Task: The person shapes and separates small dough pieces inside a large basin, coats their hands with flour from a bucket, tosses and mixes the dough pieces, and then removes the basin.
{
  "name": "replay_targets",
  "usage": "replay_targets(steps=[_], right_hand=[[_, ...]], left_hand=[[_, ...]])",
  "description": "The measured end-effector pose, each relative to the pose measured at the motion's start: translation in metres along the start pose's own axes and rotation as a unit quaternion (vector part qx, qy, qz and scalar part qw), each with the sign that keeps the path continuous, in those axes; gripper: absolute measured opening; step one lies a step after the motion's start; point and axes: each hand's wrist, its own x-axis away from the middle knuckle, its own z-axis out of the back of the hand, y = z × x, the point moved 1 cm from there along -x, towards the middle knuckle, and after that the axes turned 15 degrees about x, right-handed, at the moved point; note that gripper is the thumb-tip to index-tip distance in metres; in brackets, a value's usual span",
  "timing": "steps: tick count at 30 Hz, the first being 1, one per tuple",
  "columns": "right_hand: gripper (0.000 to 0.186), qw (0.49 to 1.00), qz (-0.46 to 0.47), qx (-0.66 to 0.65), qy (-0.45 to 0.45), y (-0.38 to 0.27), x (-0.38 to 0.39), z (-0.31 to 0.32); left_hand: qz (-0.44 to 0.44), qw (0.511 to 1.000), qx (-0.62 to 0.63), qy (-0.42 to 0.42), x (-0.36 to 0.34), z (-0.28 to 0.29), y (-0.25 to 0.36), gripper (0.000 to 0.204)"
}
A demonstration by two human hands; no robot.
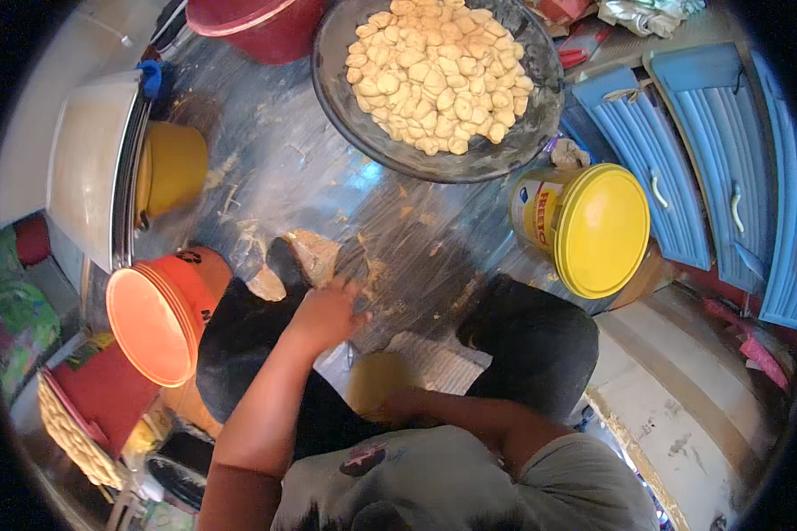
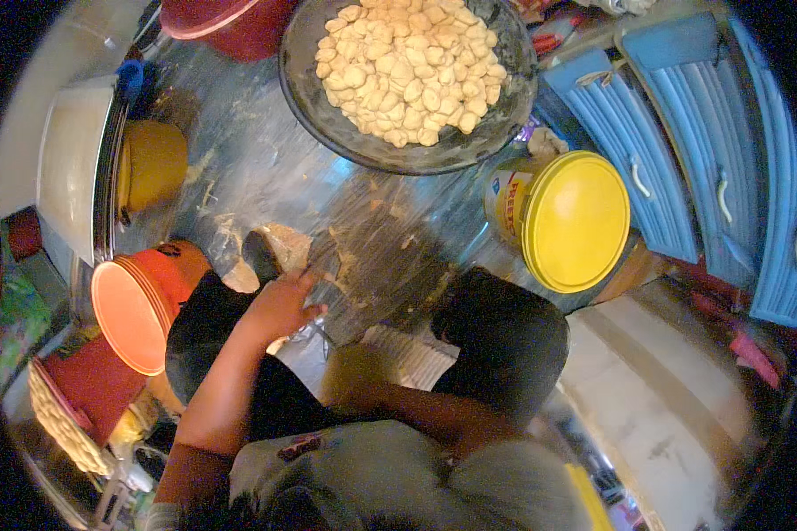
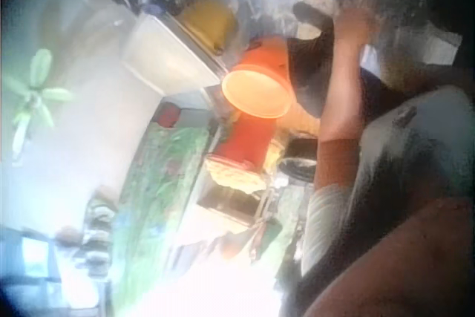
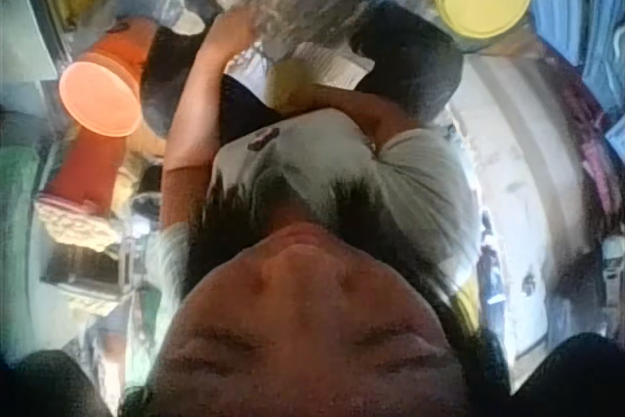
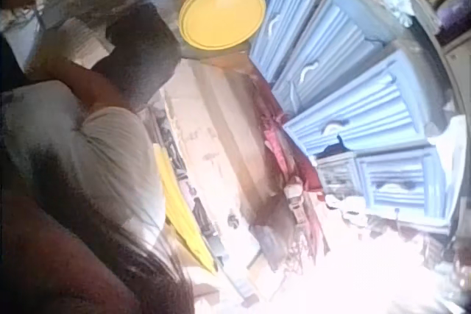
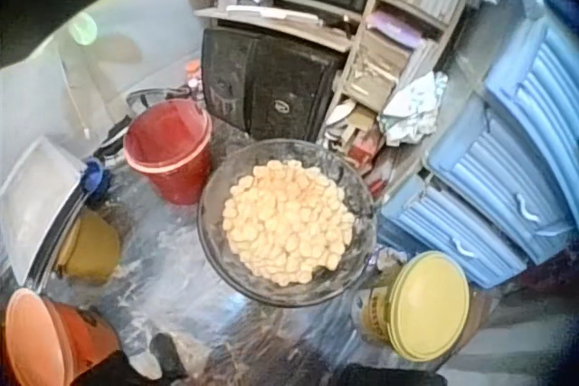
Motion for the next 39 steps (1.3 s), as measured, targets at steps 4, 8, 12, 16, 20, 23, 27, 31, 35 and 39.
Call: replay_targets(steps=[4,8,12,16,20,23,27,31,35,39], right_hand=[[0.038,0.997,-0.037,-0.047,0.052,-0.001,0.015,0.044],[0.047,0.987,-0.088,0.009,0.133,0.037,-0.028,0.040],[0.055,0.957,-0.097,0.007,0.272,0.038,0.007,0.097],[0.058,0.930,-0.104,-0.019,0.352,0.064,0.040,0.131],[0.058,0.961,-0.131,-0.068,0.233,0.051,0.067,0.157],[0.058,0.947,-0.190,-0.022,0.258,0.056,0.076,0.153],[0.053,0.832,-0.245,0.022,0.498,0.037,0.139,0.149],[0.043,0.742,-0.158,-0.053,0.649,-0.040,0.231,0.139],[0.036,0.662,-0.084,-0.070,0.742,-0.112,0.306,0.119],[0.047,0.534,0.129,0.072,0.832,-0.211,0.352,0.093]], left_hand=[[-0.002,0.999,-0.033,0.034,-0.042,0.050,-0.021,0.050],[-0.042,0.997,-0.044,0.054,-0.088,0.105,-0.006,0.053],[-0.114,0.990,-0.007,0.078,-0.103,0.153,0.003,0.061],[-0.097,0.986,-0.113,0.081,-0.134,0.176,0.002,0.062],[-0.109,0.983,-0.091,0.119,-0.123,0.174,0.025,0.058],[-0.129,0.975,-0.107,0.149,-0.106,0.156,0.043,0.057],[-0.285,0.950,0.006,0.124,-0.029,0.109,0.075,0.049],[-0.291,0.947,0.121,0.062,0.072,0.073,0.063,0.042],[-0.421,0.891,0.065,0.160,0.167,0.093,0.067,0.033],[-0.552,0.791,0.208,0.166,0.265,0.115,0.102,0.049]])
